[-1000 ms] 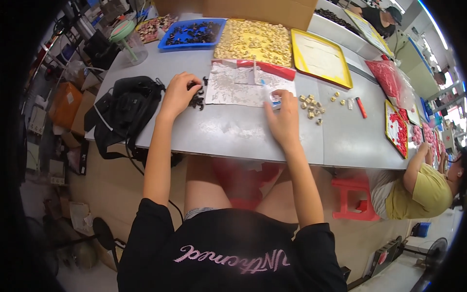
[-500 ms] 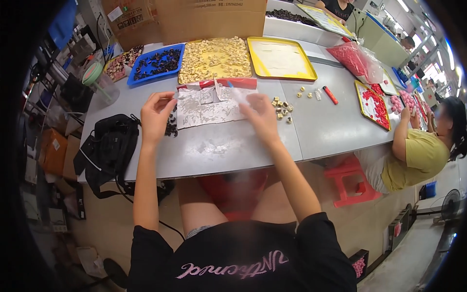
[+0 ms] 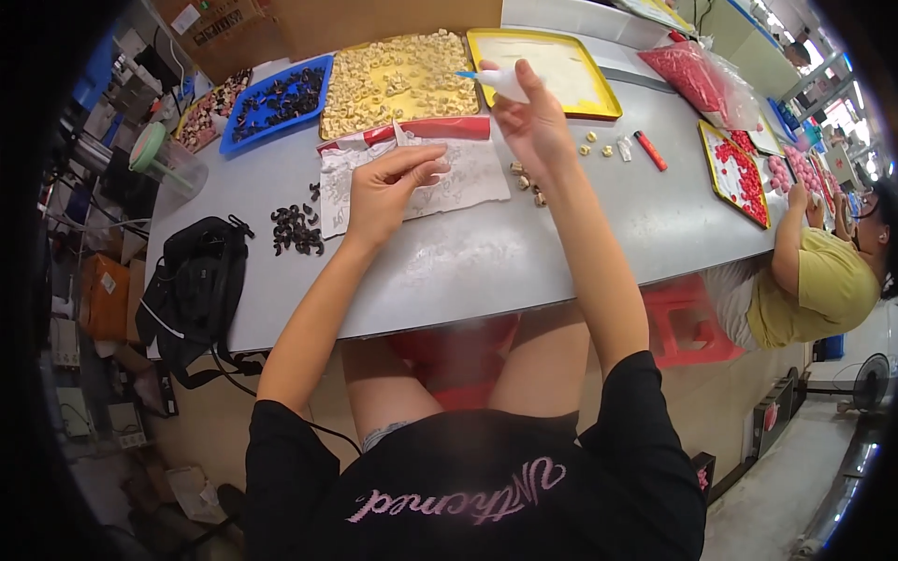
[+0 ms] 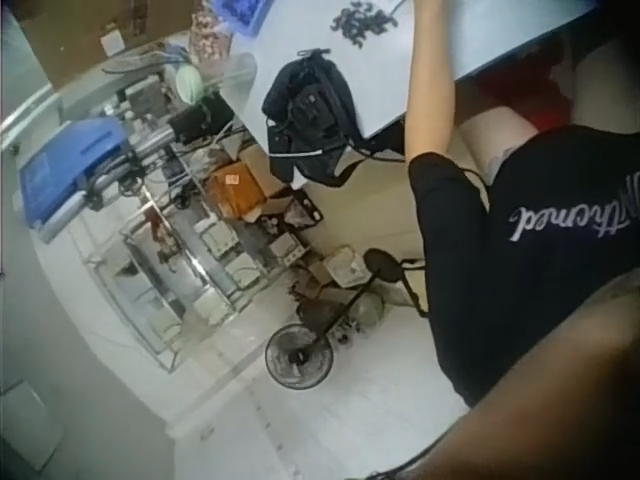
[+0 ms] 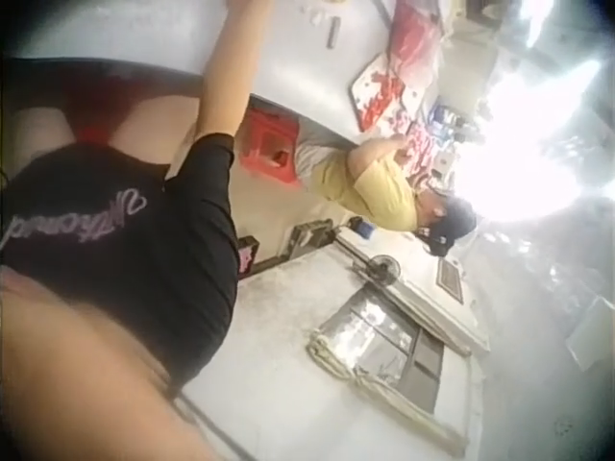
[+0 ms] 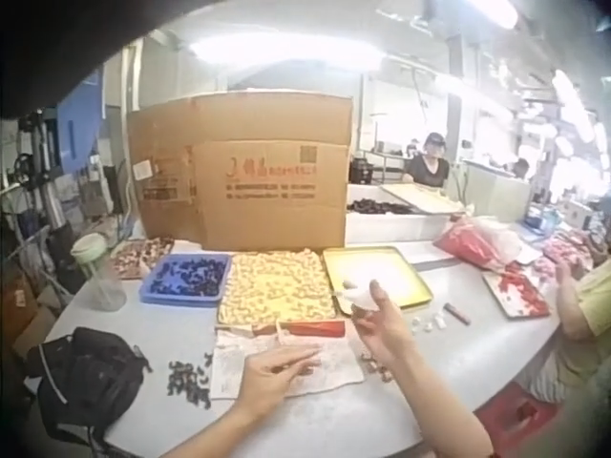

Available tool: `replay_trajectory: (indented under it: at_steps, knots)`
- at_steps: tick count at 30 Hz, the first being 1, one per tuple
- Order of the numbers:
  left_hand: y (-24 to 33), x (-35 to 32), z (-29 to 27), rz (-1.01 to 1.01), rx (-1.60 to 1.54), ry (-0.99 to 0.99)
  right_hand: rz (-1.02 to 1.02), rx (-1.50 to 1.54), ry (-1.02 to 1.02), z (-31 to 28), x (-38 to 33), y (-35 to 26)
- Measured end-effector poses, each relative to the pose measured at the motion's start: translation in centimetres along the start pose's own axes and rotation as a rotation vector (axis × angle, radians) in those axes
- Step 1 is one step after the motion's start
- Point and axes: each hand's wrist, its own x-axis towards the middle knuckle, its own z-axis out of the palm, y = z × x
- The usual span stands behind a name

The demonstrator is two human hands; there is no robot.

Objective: Assemble small plastic components and gold rings using glue.

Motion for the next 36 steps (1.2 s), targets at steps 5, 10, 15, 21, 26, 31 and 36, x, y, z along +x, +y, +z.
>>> replay_trajectory:
  at_steps: [5, 10, 15, 21, 26, 31, 36]
  knots:
    - [-0.7, -0.4, 0.0, -0.017, -0.002, 0.009, -0.037, 0.091, -0.042, -2.0, 0.0, 0.0]
    - [-0.9, -0.2, -0.2, 0.135, 0.145, -0.029, -0.035, 0.107, -0.077, -2.7, -0.4, -0.6]
    - [-0.5, -0.7, 0.1, 0.099, 0.114, -0.019, -0.017, 0.072, -0.089, -2.3, -0.8, -0.3]
    - [-0.5, -0.6, 0.4, 0.119, 0.08, 0.003, -0.024, 0.064, -0.082, -2.0, -1.1, -0.3]
    - [-0.3, -0.8, 0.2, 0.125, 0.167, 0.012, -0.048, 0.024, -0.052, -1.9, -1.2, -0.2]
    - [-0.5, -0.8, 0.3, 0.119, 0.213, 0.117, -0.098, -0.313, -0.049, -0.6, -2.1, 1.4]
    - [-0.6, -0.7, 0.3, 0.191, 0.36, 0.127, -0.078, -0.418, -0.123, -0.2, -2.4, 2.3]
